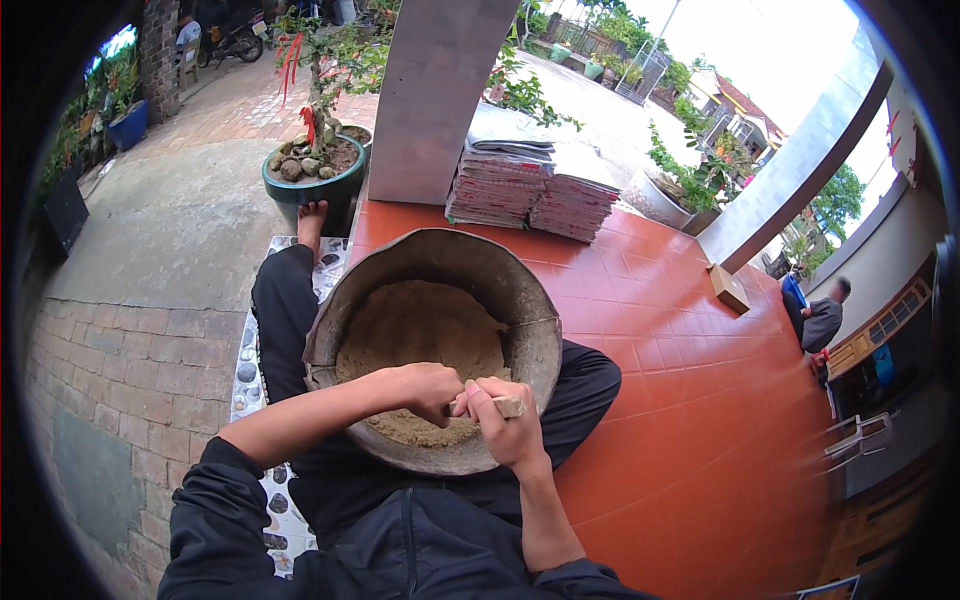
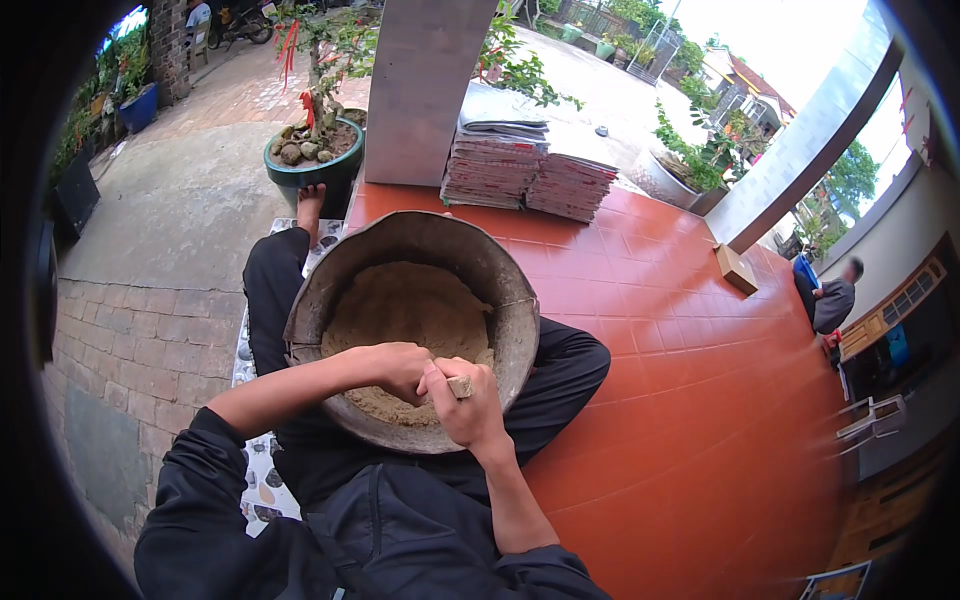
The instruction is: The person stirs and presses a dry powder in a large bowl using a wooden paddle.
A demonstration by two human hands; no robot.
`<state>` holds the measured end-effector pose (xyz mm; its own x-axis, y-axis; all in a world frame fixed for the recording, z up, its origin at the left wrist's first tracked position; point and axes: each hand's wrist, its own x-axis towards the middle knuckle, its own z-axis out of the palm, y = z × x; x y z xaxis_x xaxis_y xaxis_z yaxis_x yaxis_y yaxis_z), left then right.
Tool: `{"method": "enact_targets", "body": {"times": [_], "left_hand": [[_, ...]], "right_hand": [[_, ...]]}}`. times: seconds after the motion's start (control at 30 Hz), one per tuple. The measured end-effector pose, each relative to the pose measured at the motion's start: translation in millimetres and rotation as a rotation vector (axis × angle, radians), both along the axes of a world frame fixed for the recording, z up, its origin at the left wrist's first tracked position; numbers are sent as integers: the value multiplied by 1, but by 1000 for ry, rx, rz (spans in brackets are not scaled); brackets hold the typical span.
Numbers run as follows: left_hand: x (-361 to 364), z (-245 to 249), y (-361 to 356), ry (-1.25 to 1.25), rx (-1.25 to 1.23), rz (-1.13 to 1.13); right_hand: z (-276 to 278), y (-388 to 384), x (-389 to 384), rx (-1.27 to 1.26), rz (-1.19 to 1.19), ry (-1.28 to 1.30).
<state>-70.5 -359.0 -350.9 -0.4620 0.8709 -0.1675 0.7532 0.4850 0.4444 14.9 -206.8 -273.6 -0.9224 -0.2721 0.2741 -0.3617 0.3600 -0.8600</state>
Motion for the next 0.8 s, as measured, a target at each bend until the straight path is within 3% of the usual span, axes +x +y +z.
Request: {"method": "enact_targets", "body": {"times": [0.23, 0.37, 0.5, 0.6, 0.7, 0.8], "left_hand": [[1, 9, -1, -30, 11, -17], [-6, 29, -6, 112, 328, -93], [-21, 34, -10, 421, 448, 206], [-33, 29, -15, 499, 512, 374], [-31, 16, -17, 460, 431, 346], [-23, 16, -16, 383, 393, 338]], "right_hand": [[5, -3, 6, -36, -14, 32], [28, -6, 13, -28, -82, 176], [29, -8, -5, 40, -119, 364], [14, -19, -25, 12, -54, 508], [-1, -23, -30, 173, 22, 409], [-3, -23, -21, 152, 6, 430]]}}
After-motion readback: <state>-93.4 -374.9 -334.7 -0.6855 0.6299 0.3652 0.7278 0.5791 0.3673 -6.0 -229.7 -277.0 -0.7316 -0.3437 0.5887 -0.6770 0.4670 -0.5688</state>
